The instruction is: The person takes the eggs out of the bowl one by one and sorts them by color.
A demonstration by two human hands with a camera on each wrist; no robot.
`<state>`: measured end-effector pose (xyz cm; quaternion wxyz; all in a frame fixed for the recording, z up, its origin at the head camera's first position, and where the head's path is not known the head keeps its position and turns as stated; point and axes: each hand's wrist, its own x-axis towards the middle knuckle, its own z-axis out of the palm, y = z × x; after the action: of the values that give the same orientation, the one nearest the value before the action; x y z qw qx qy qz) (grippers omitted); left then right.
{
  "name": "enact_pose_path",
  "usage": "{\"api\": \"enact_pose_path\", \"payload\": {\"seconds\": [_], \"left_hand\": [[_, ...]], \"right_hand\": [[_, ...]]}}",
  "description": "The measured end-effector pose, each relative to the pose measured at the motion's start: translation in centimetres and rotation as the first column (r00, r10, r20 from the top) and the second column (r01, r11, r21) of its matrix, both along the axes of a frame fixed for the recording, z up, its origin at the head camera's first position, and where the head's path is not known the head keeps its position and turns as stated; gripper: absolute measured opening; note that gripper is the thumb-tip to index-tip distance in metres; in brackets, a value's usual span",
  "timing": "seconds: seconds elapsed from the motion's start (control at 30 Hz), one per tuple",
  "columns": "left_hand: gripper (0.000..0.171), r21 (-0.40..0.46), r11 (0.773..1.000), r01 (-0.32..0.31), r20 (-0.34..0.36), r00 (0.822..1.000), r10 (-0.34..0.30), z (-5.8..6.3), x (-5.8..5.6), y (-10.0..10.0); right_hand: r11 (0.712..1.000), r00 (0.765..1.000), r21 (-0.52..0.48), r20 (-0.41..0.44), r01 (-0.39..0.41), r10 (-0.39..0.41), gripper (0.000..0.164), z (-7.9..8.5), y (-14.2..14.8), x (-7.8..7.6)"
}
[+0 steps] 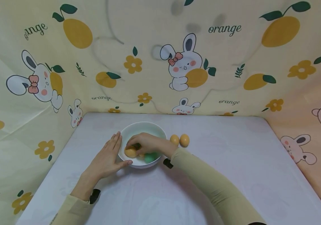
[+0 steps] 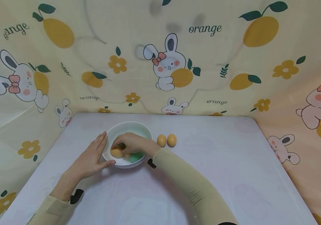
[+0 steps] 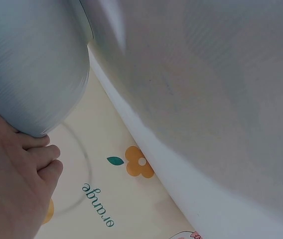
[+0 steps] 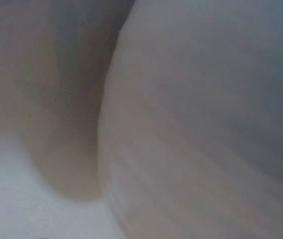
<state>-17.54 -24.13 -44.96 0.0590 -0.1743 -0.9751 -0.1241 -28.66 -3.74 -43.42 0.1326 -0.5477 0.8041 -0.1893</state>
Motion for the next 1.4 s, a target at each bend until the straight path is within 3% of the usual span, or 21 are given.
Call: {"api": "enact_pose_path", "payload": {"seconds": [0.43,1.07,1.4], "left_hand": [[0.110,-0.019,1.000,-0.002,0.001,1.000,0.002,0.0,0.0,0.1],[0.110,-0.004,1.000,0.003,-0.006,1.000,-0.003,-0.2,0.0,0.0],[0.110,0.004,1.000,0.000,-0.007,1.000,0.000,-0.2,-0.1,-0.2]], "right_hand": [[0.997,1.000,0.070,-0.021,0.024,-0.022,0.058,-0.5,-0.2,0.4],[0.996,0.997,0.053,0.033,0.068,-0.069,0.058,-0.4,0.1,1.0],[0.999,0.999,-0.014,-0.001,0.042,-0.042,0.059,0.2,0.7,1.1]]}}
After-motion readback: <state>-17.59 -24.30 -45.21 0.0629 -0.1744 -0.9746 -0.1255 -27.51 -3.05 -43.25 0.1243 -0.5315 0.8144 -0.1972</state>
